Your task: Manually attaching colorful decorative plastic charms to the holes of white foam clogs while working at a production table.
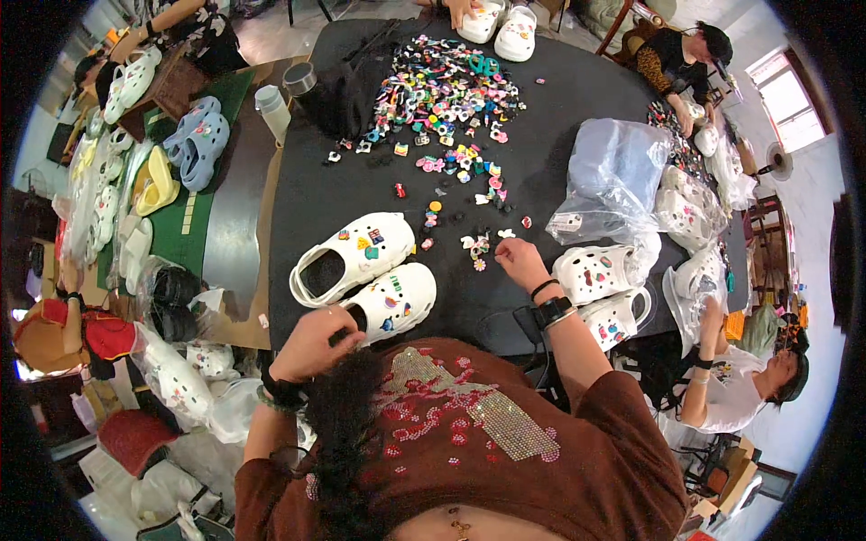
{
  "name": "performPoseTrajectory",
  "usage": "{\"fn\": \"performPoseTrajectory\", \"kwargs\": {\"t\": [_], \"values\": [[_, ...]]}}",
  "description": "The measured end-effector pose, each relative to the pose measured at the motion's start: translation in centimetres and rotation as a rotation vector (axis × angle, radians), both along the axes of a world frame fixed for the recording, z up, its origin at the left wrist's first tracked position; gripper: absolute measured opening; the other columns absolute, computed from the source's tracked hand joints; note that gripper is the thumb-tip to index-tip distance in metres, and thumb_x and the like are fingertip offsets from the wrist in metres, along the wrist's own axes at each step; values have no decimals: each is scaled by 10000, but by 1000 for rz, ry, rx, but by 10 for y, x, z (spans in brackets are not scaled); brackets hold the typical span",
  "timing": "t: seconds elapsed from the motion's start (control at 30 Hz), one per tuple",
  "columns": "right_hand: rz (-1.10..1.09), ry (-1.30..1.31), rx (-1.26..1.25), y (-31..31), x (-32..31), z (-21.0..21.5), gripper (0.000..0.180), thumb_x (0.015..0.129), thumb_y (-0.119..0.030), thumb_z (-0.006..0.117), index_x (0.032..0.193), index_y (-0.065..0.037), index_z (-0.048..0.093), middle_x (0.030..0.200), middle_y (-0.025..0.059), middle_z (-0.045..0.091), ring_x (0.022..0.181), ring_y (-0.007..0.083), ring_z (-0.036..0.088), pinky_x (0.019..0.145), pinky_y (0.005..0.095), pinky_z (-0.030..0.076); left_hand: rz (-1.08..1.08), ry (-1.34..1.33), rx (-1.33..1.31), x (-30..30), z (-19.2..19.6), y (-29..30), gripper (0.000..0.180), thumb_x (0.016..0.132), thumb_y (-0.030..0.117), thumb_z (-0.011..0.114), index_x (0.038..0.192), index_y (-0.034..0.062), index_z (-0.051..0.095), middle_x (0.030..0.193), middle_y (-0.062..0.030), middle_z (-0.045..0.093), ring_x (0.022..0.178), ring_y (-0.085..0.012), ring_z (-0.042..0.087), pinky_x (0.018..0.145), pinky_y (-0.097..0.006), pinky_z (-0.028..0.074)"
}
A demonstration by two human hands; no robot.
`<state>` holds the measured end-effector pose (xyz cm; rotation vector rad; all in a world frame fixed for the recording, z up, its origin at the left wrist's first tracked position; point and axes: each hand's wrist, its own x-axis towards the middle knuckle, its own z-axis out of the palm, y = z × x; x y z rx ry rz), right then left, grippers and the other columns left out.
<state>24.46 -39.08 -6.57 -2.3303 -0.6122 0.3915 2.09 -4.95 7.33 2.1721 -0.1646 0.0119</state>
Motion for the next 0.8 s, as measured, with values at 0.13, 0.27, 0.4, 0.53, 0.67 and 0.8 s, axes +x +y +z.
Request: {"fn": "performPoseTrajectory", "kwargs": {"t": [0.13, 0.27, 0.4, 0.53, 0.67, 0.8], "values": [[-18, -50, 51, 10, 17, 5, 154, 743, -61, 676, 859, -24, 582, 802, 138, 599, 772, 314, 603, 697, 397, 484, -22, 324, 222, -3, -4, -6, 230, 820, 250, 677, 775, 41, 592, 743, -133, 626, 676, -327, 603, 608, -413, 470], [12, -127, 29, 28, 33, 9, 173, 751, -69, 671, 891, -36, 575, 837, 142, 588, 850, 327, 585, 739, 406, 471, 150, 404, 444, -15, -36, -4, 321, 857, 338, 630, 812, 21, 619, 754, -176, 627, 711, -357, 614, 611, -426, 468], [86, -138, 56, 56, 43, 7, 193, 752, -92, 682, 894, -38, 564, 876, 139, 570, 867, 335, 571, 750, 417, 470, 392, 437, 219, -13, -44, -14, 382, 893, 356, 578, 948, -17, 635, 847, -211, 650, 783, -386, 623, 664, -415, 483], [177, -144, -76, 81, 53, 4, 276, 736, -116, 714, 941, -61, 538, 910, 138, 546, 894, 343, 571, 768, 424, 472, 324, 623, 105, -6, -37, -12, 392, 912, 330, 546, 1049, -31, 610, 936, -239, 642, 853, -357, 628, 727, -381, 482], [245, -147, -89, 94, 55, -3, 353, 678, -126, 767, 929, -54, 528, 931, 153, 537, 903, 354, 571, 767, 425, 476, 384, 789, -292, -1, -45, -12, 435, 947, 360, 500, 1080, -41, 602, 1049, -163, 654, 930, -285, 623, 801, -364, 463], [230, -119, -94, 95, 66, -16, 340, 641, -101, 788, 890, -36, 565, 887, 149, 549, 857, 347, 567, 739, 419, 470, 320, 868, -1373, 1, -71, -11, 548, 995, 377, 414, 1375, -14, 355, 1363, -130, 474, 1219, -260, 471, 1028, -379, 359]]}}
